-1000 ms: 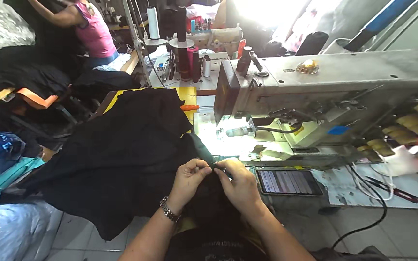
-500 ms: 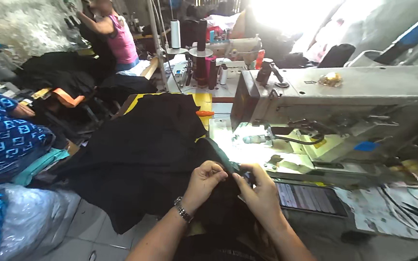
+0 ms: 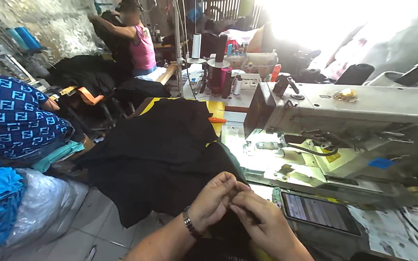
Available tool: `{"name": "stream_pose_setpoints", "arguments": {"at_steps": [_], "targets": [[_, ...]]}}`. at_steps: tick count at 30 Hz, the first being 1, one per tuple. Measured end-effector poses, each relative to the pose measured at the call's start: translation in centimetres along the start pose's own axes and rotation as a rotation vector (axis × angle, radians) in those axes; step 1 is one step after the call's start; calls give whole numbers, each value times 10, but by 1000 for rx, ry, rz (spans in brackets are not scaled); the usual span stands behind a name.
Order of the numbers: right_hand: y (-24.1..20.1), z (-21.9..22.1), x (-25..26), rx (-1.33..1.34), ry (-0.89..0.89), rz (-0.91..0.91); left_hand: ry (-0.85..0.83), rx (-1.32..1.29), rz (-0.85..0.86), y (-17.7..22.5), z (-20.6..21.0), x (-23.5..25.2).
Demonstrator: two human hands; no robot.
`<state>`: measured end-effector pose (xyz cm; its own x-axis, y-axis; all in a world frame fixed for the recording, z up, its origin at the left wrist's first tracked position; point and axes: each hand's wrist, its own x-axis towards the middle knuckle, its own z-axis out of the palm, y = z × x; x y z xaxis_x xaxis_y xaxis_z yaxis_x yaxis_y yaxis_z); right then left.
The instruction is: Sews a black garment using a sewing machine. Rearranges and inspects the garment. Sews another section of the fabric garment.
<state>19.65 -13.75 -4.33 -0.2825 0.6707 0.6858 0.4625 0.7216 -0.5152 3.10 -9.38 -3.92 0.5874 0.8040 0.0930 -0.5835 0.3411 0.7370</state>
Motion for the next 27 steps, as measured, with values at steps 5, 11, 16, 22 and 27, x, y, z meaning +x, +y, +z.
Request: {"name": "stream_pose_setpoints", "arguments": {"at_steps": [5, 11, 16, 22, 27], "targets": [[0, -9, -5, 388, -8, 35, -11, -101, 130, 23, -1, -17], [14, -28, -5, 285, 331, 321, 151, 220, 275, 65, -30, -60], [19, 1, 4, -186, 177, 306, 326, 401, 377, 90, -53, -83], [39, 27, 15, -317, 47, 306, 254, 1546, 94, 77, -78, -91], [53, 8, 10, -189, 145, 543, 240, 1833, -48, 77, -122, -122]]}}
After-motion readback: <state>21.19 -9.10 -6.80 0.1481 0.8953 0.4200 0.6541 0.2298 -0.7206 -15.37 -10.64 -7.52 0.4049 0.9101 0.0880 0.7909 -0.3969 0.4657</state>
